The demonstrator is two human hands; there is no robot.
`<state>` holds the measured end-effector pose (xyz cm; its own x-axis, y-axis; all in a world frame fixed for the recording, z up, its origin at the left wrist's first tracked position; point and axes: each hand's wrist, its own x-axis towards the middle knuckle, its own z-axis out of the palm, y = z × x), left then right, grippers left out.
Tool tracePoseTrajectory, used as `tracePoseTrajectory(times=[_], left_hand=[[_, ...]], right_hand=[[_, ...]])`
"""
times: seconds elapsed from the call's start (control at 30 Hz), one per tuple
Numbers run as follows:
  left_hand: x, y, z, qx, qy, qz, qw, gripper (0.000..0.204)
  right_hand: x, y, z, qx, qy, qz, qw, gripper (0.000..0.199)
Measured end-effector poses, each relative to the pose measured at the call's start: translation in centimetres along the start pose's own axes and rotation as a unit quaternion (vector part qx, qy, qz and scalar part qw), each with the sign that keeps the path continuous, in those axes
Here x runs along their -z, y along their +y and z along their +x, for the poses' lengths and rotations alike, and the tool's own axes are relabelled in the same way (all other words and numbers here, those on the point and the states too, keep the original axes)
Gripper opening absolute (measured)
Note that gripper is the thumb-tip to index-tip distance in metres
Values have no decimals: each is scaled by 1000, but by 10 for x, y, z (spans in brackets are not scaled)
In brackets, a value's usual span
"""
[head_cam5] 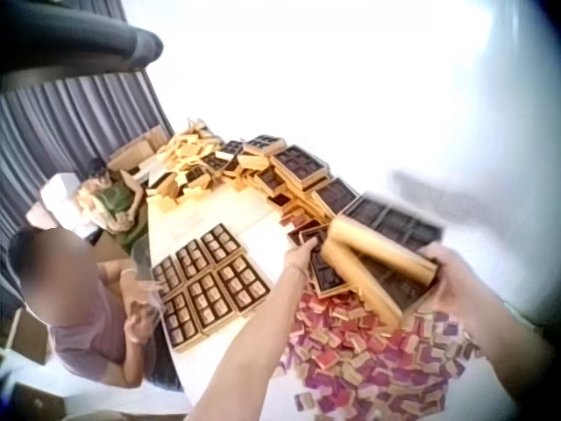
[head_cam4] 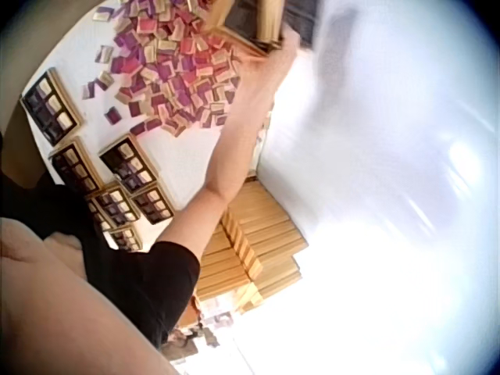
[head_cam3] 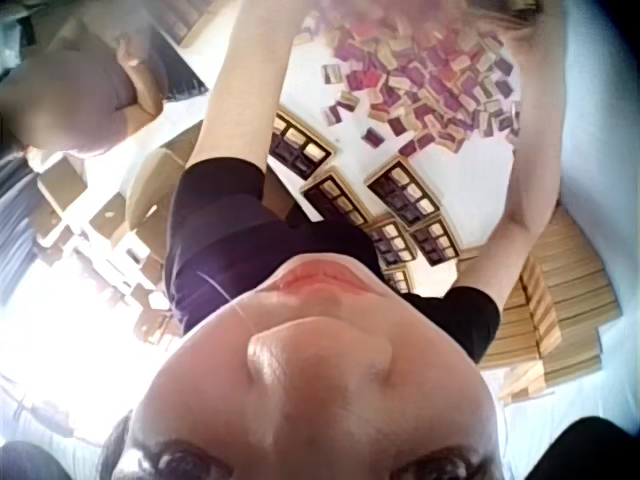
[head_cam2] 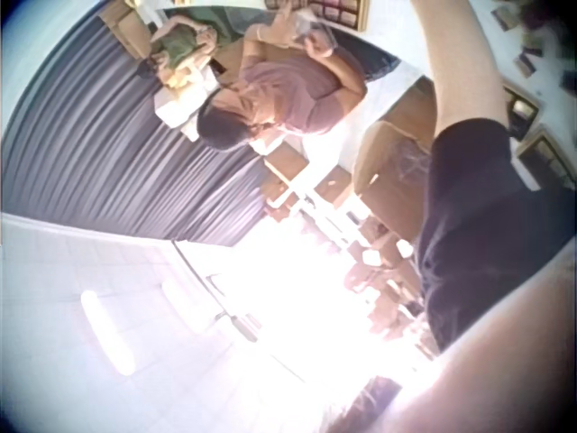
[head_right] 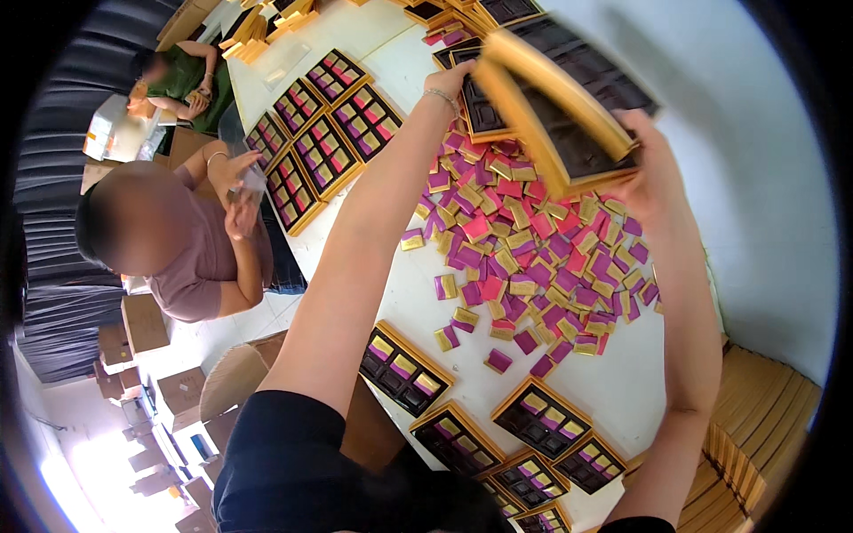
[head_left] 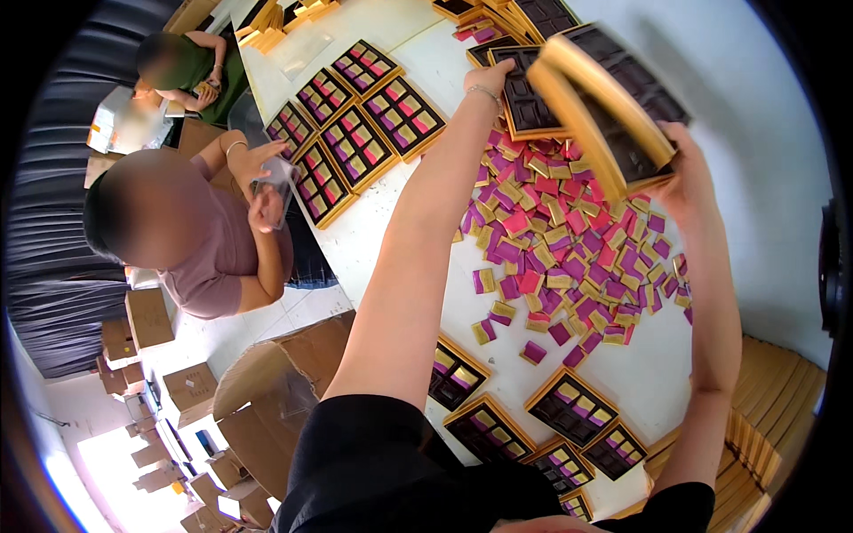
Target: The person places small pink and gold wrapped items into rectangular wooden palettes with multiple compartments. They arrange the items by hand, then place clear plastic covers over the filled palettes and stack them on the table.
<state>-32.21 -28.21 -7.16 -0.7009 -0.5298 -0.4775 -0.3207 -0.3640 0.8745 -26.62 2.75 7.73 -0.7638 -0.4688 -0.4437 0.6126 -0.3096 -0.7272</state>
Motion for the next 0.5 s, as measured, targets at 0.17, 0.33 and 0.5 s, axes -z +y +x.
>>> tracePoseTrajectory(times=[0.17,0.33,0.5], left_hand=[[-19,-1,-63,-69,71,16,995,41],[-10,9,-106,-107,40,-14,993,29],[77,16,-155,13,-145,-199,969,23]], right_hand=[[-121,33,77,-90,-117,-42,988,51],[-195,-21,120,2,-98,-91,991,89],[-60,-39,40,49,-97,-137,985,52]])
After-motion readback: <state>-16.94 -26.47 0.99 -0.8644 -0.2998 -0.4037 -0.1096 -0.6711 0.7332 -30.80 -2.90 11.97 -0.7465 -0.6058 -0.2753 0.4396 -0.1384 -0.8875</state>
